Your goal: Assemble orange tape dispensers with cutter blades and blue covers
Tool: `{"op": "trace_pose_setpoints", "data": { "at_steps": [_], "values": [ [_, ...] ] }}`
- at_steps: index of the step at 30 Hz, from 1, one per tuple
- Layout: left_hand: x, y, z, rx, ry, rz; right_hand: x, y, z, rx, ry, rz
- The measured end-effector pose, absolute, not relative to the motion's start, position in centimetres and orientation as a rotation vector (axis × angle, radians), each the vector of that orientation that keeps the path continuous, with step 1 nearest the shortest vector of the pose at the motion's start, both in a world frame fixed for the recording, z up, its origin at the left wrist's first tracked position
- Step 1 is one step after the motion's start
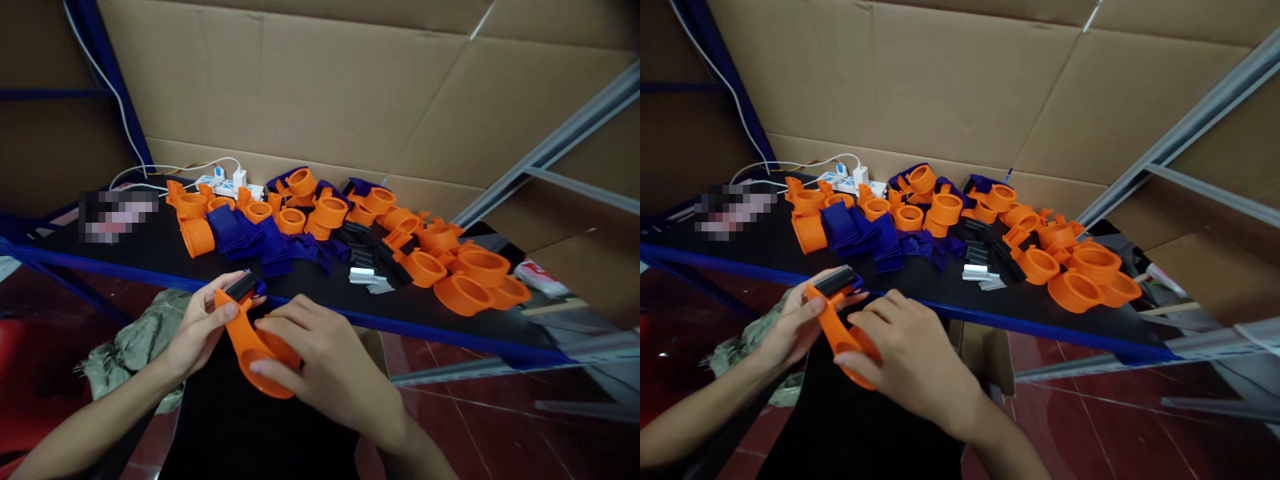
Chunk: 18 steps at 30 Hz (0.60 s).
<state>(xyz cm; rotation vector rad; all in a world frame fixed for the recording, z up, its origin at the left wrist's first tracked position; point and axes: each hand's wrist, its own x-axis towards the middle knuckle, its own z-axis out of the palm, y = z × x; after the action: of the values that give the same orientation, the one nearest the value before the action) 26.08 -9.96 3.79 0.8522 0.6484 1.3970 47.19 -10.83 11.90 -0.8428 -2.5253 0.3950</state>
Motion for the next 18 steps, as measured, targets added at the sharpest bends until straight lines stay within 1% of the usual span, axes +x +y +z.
{"op": "trace_pose_setpoints", "data": {
  "at_steps": [2,4,6,10,12,13,15,17,18],
  "values": [
    [26.4,-10.1,3.8,0.842,0.652,1.421,46.5,-10.9,11.3,-0.873,-2.588,0.353],
    [26.7,-10.0,4.0,0.855,0.586,1.457,46.2,-10.3,10.8,-0.858,-2.558,0.467],
    [26.7,-9.8,4.3,0.852,0.462,1.438,46.4,-9.4,10.6,-0.818,-2.405,0.761],
    [26.2,-9.7,4.5,0.712,0.318,1.287,46.8,-7.6,10.1,-0.724,-1.870,1.530],
    [25.9,-9.6,4.3,0.677,0.280,1.218,46.7,-7.2,9.7,-0.666,-1.737,1.787],
    [25.7,-9.6,4.2,0.670,0.268,1.192,46.6,-7.1,9.4,-0.648,-1.743,1.848],
    [25.5,-9.2,4.0,0.644,0.250,1.194,46.3,-7.1,9.1,-0.666,-1.877,1.819],
    [25.4,-8.7,3.9,0.598,0.255,1.247,46.3,-6.8,9.1,-0.757,-2.042,1.631],
    [25.3,-8.5,3.7,0.576,0.268,1.269,46.3,-6.5,9.3,-0.833,-2.087,1.488]
  ]
}}
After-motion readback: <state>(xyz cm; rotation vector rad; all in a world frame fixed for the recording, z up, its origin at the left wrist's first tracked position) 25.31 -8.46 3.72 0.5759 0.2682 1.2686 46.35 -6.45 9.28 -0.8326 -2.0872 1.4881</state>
